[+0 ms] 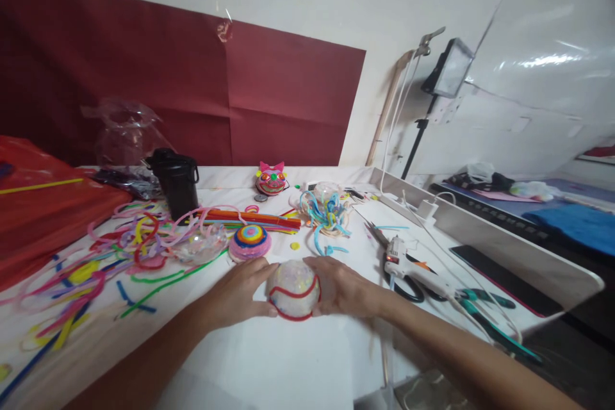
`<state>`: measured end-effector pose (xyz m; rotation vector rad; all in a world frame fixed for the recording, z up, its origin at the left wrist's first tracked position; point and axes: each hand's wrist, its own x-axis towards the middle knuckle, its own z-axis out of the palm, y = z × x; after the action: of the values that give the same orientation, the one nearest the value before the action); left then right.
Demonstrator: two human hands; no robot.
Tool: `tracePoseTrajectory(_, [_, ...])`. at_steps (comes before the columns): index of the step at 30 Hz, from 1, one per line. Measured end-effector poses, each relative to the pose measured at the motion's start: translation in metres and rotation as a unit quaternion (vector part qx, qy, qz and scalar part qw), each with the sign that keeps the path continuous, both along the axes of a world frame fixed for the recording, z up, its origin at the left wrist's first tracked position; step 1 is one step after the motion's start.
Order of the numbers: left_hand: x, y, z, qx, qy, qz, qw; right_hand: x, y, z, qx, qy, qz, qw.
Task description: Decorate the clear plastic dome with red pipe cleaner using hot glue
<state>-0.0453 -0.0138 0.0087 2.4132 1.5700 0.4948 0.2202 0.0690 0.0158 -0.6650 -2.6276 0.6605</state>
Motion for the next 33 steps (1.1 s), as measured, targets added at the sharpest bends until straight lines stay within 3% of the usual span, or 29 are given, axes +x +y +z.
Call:
tracePoseTrajectory(8, [-0.004,0.006,-0.004,0.028,-0.019,-0.031,0.999,0.004,0.008,-0.010,0.030,0.016,0.007,0.999])
tracePoseTrajectory(19, [-0.011,0.015,-0.002,-0.019,-0.025,-0.062,0.998,0.013,0.015,-0.020,0.010,0.015,0.008,1.000])
tracePoseTrajectory(26, [-0.019,0.023,-0.019,0.029,-0.034,-0.094,0.995,0.012,0.016,-0.018,0.021,-0.003,0.011,1.000])
tracePoseTrajectory(33, [-0.019,0.031,-0.031,0.122,0.042,-0.104,0.986,0.010,0.015,-0.016,0.029,-0.010,0.014,0.999])
